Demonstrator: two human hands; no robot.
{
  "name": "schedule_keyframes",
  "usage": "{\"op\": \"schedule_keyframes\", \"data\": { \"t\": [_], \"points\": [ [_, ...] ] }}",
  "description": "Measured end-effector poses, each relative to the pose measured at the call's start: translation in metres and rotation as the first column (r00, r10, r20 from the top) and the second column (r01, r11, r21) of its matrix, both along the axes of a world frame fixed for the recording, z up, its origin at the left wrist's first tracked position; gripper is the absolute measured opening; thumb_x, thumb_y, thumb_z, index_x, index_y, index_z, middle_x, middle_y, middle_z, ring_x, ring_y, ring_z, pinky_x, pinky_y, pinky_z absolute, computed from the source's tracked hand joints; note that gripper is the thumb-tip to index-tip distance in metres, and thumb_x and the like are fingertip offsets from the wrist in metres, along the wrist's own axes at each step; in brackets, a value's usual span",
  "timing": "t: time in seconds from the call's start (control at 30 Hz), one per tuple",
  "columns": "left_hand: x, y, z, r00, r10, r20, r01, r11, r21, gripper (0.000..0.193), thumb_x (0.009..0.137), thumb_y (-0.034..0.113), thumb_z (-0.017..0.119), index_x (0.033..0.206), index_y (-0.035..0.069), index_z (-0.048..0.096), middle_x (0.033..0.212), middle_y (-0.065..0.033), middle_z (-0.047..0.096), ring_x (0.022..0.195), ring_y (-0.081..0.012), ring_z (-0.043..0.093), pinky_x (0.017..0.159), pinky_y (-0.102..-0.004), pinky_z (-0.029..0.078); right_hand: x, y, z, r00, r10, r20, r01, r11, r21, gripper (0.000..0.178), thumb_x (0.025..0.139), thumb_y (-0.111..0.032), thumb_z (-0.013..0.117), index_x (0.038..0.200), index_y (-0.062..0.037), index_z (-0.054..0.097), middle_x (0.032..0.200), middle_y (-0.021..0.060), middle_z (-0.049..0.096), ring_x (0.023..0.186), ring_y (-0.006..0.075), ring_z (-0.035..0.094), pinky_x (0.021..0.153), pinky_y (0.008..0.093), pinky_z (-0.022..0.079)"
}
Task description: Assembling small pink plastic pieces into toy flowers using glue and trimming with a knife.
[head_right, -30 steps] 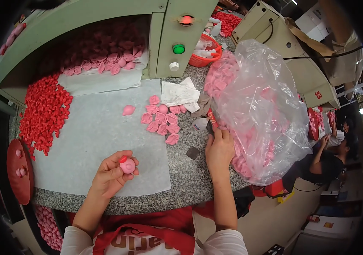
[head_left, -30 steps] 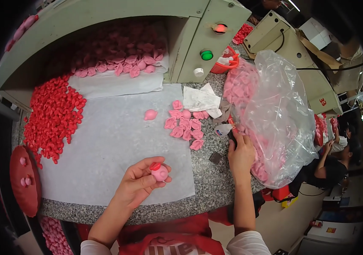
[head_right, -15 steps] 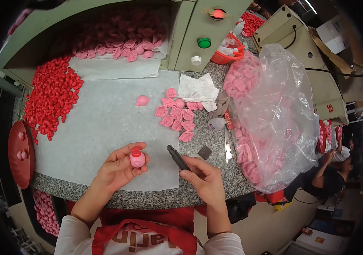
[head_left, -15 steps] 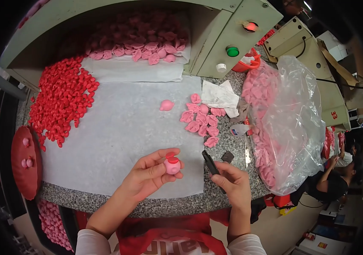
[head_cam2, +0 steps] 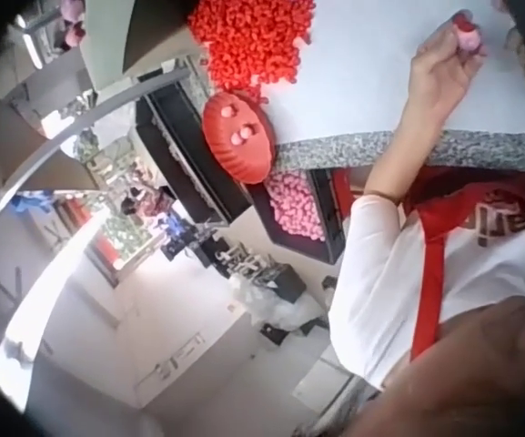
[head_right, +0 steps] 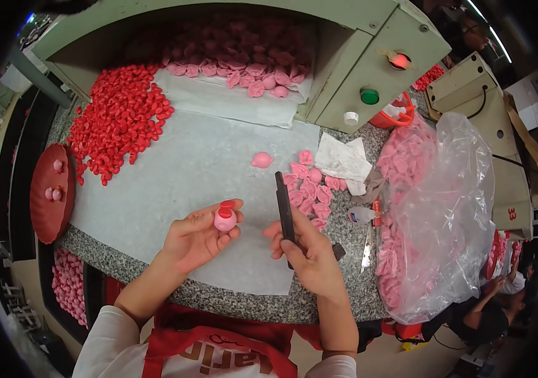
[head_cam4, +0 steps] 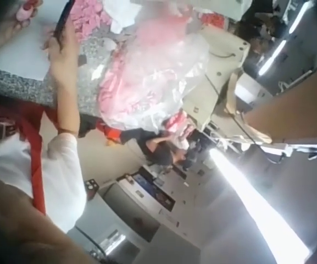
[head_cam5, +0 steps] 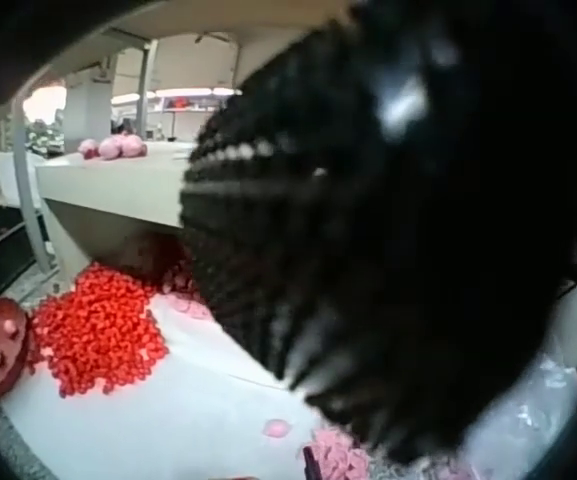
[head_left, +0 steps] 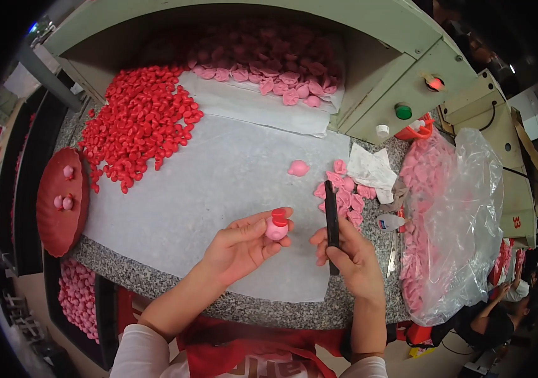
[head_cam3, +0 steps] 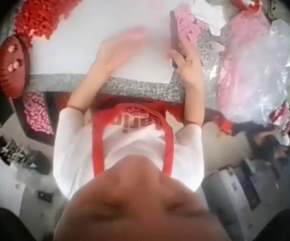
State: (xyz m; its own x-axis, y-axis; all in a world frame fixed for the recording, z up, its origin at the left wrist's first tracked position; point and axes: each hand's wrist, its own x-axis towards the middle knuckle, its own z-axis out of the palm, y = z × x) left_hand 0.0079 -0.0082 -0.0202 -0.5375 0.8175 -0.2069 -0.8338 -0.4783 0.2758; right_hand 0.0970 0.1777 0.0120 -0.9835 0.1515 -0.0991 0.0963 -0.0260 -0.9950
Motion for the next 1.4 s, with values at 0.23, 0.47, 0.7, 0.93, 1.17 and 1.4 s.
{"op": "schedule_keyframes", "data": {
  "t": [0.23, 0.47, 0.7, 0.93, 1.17, 1.4],
  "points": [
    [-0.004, -0.005, -0.005, 0.999, 0.009, 0.032, -0.010, 1.000, 0.019, 0.049, 0.084, 0.019, 0.050, 0.123, -0.008, 0.035, 0.107, -0.0146, 0.053, 0.090, -0.0215, 0.056, 0.077, -0.0247, 0.048, 0.003, -0.006, 0.006, 0.999, -0.017, -0.044, 0.007, 0.976, -0.216, 0.040, 0.087, -0.014, 0.048, 0.121, 0.0058, 0.041, 0.082, 0.0155, 0.059, 0.048, 0.0095, 0.049, 0.042, 0.0204, 0.037],
    [-0.003, -0.004, -0.005, 1.000, 0.005, 0.026, -0.006, 1.000, 0.023, 0.051, 0.084, 0.020, 0.051, 0.123, -0.008, 0.035, 0.105, -0.0150, 0.054, 0.090, -0.0217, 0.056, 0.077, -0.0249, 0.048, 0.009, -0.007, 0.000, 0.997, -0.081, -0.013, 0.077, 0.979, -0.190, 0.035, 0.087, -0.020, 0.051, 0.112, 0.0048, 0.048, 0.064, 0.0077, 0.055, 0.041, 0.0043, 0.036, 0.037, 0.0171, 0.025],
    [0.000, -0.006, 0.005, 0.993, 0.023, -0.116, -0.033, 0.996, -0.088, 0.047, 0.084, 0.016, 0.051, 0.121, -0.009, 0.037, 0.102, -0.0155, 0.056, 0.086, -0.0216, 0.059, 0.075, -0.0253, 0.049, 0.009, -0.006, 0.002, 0.983, 0.008, -0.182, 0.051, 0.947, 0.317, 0.030, 0.087, -0.017, 0.050, 0.108, 0.0032, 0.047, 0.063, 0.0052, 0.054, 0.044, 0.0061, 0.043, 0.041, 0.0188, 0.032],
    [0.003, -0.006, 0.008, 0.976, -0.021, -0.217, -0.013, 0.988, -0.155, 0.039, 0.087, 0.013, 0.049, 0.121, -0.005, 0.042, 0.101, -0.0104, 0.058, 0.086, -0.0175, 0.059, 0.074, -0.0241, 0.047, 0.007, -0.020, 0.023, 0.986, 0.088, -0.143, 0.002, 0.844, 0.536, 0.025, 0.081, 0.001, 0.049, 0.106, 0.0000, 0.049, 0.074, 0.0087, 0.059, 0.058, 0.0125, 0.055, 0.051, 0.0243, 0.043],
    [0.008, 0.001, 0.007, 0.974, -0.022, -0.224, -0.028, 0.976, -0.214, 0.045, 0.086, 0.018, 0.051, 0.123, -0.004, 0.040, 0.099, -0.0111, 0.058, 0.080, -0.0188, 0.059, 0.073, -0.0266, 0.048, 0.002, -0.020, 0.009, 0.953, 0.190, -0.234, -0.026, 0.825, 0.565, 0.022, 0.079, 0.002, 0.050, 0.101, -0.0027, 0.049, 0.067, 0.0099, 0.055, 0.051, 0.0169, 0.054, 0.048, 0.0245, 0.042],
    [0.015, 0.005, 0.007, 0.970, -0.097, -0.221, 0.039, 0.967, -0.252, 0.045, 0.086, 0.019, 0.052, 0.123, -0.004, 0.040, 0.101, -0.0125, 0.058, 0.085, -0.0188, 0.059, 0.075, -0.0284, 0.048, 0.007, -0.027, 0.005, 0.994, 0.032, -0.104, 0.065, 0.593, 0.802, 0.037, 0.066, -0.034, 0.072, 0.077, -0.0056, 0.051, 0.054, 0.0014, 0.052, 0.042, 0.0137, 0.052, 0.039, 0.0256, 0.039]
  ]
}}
